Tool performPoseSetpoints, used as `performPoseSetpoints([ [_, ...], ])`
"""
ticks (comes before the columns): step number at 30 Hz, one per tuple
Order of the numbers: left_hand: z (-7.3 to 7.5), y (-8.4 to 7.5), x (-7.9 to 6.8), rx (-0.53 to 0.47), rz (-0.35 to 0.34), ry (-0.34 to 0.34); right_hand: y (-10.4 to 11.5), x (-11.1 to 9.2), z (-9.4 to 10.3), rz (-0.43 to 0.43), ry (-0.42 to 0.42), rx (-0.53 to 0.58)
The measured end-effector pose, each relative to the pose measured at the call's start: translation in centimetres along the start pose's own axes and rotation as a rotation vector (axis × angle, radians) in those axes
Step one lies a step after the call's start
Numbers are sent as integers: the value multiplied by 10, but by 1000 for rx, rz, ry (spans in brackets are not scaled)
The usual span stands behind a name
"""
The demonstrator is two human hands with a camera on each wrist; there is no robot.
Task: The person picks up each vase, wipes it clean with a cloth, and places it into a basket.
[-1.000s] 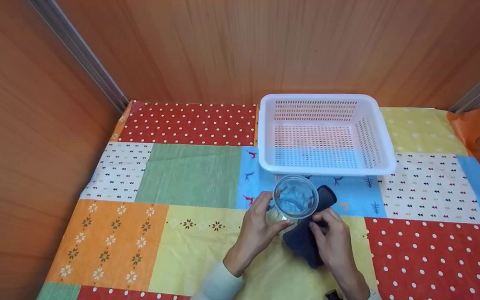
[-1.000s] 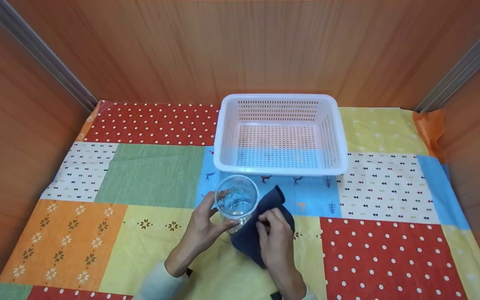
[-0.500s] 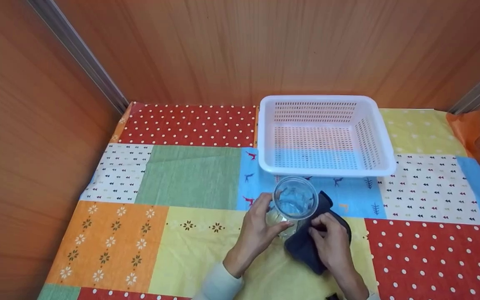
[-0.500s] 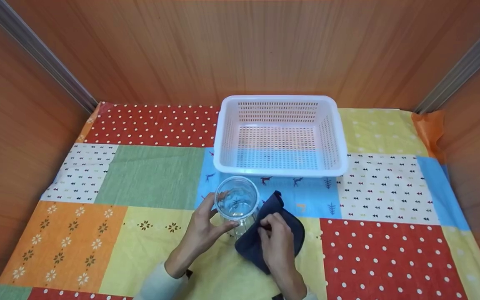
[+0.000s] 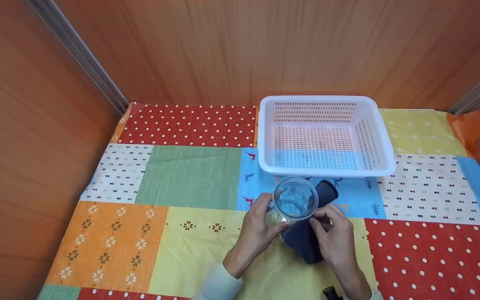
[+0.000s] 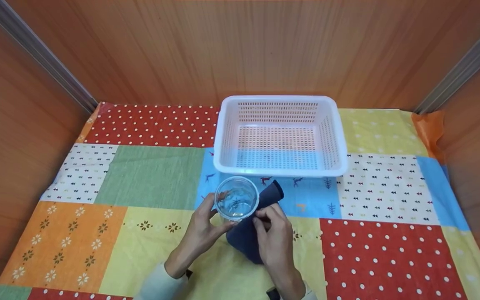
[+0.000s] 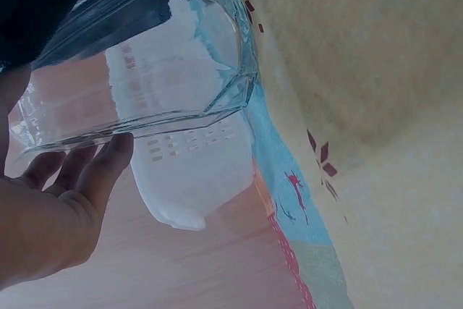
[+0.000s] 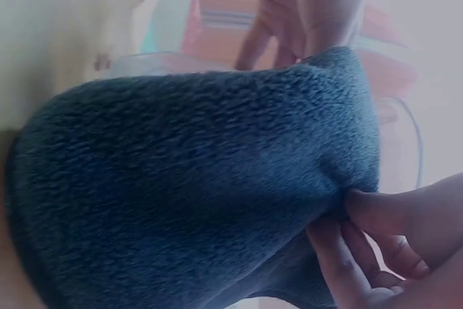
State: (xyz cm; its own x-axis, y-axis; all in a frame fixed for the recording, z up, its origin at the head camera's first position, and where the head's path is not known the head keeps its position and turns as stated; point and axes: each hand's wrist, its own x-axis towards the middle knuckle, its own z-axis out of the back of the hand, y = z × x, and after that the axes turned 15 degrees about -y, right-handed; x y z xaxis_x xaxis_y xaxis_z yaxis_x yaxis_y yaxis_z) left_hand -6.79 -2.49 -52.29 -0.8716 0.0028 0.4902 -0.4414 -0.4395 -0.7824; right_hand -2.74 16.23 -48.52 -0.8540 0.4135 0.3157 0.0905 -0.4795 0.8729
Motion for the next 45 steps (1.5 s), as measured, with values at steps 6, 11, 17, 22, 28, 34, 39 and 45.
performPoseSetpoints([
  [6, 0, -1, 1, -1, -3, 0, -13, -4, -3, -18, 21, -57],
  [11, 1, -3, 2, 6, -3, 8, -28, -6, -6, -64, 64, -112],
  [17, 2, -3, 3, 7, 2, 13, -45, -6, -9, -11, 104, -211],
  [22, 1, -3, 3, 7, 12, 18, -49, -8, -9, -23, 106, -206],
  [28, 1, -4, 2, -7, 19, 21, -39, -9, -7, -64, 63, -133],
  [34, 1, -3, 1, -5, 16, 8, -14, -4, -3, -50, 28, -62],
  [39, 1, -3, 1, -6, 29, 17, 0, -1, -1, -17, -7, -44],
  [45, 1, -3, 0, -7, 41, 22, -1, -2, -2, -18, -4, -43],
])
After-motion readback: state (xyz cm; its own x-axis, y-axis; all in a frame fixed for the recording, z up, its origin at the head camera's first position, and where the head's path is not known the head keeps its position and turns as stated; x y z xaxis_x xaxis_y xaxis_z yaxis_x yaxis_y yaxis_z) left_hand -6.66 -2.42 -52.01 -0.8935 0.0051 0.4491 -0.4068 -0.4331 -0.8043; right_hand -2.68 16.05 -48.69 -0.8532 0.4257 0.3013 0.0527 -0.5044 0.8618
